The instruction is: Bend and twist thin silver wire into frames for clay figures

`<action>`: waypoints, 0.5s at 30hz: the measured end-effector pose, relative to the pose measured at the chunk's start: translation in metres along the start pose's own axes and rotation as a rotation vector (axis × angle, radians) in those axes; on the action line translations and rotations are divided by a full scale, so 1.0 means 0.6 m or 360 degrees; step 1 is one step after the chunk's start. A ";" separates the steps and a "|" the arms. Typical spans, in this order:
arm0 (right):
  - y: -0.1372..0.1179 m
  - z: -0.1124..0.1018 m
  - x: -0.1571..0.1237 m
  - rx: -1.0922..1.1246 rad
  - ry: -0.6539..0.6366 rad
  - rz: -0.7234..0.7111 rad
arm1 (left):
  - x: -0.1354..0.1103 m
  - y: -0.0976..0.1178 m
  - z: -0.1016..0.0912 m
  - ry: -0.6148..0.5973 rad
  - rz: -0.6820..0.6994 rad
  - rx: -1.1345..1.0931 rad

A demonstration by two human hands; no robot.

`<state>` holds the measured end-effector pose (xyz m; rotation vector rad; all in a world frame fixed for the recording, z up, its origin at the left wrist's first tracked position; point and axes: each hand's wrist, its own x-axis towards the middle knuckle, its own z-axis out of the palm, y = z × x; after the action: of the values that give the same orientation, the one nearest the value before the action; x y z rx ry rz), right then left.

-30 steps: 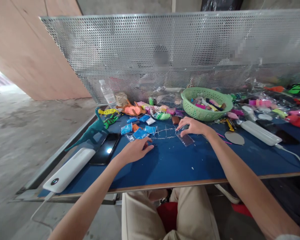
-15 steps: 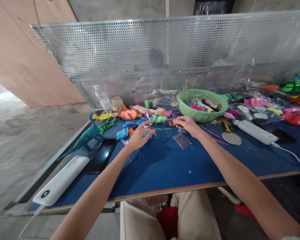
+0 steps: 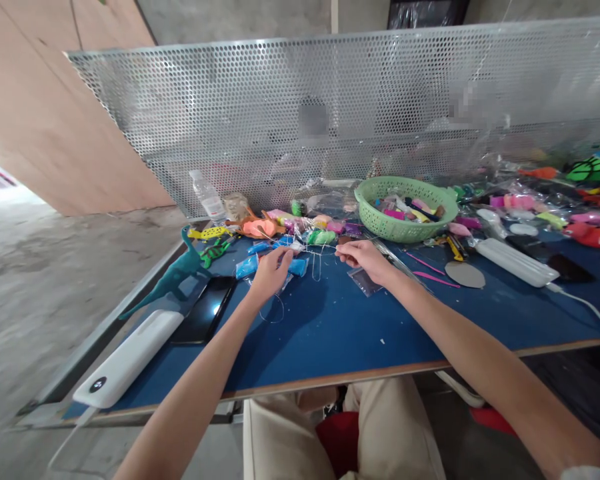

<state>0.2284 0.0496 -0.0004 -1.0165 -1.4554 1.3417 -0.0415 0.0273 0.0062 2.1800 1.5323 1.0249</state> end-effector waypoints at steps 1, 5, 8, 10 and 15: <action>0.002 0.005 -0.002 -0.0035 0.0010 -0.0004 | 0.002 -0.006 0.001 0.0029 -0.0077 0.0017; 0.001 0.012 -0.014 -0.0502 0.0061 -0.0255 | 0.007 -0.030 -0.004 0.0151 -0.0274 0.0081; -0.006 0.013 -0.022 -0.0794 0.0013 -0.0468 | 0.004 -0.029 -0.019 0.0478 -0.0185 0.0199; -0.009 0.015 -0.026 -0.0871 -0.0031 -0.0536 | -0.005 -0.016 -0.026 0.0651 0.0096 0.0248; -0.013 0.024 -0.036 -0.1038 -0.0160 -0.0693 | -0.028 0.036 -0.009 0.0437 0.0916 0.0421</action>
<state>0.2203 0.0245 0.0055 -0.9463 -2.1139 0.6149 -0.0329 0.0026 0.0162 2.8648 1.2125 1.4034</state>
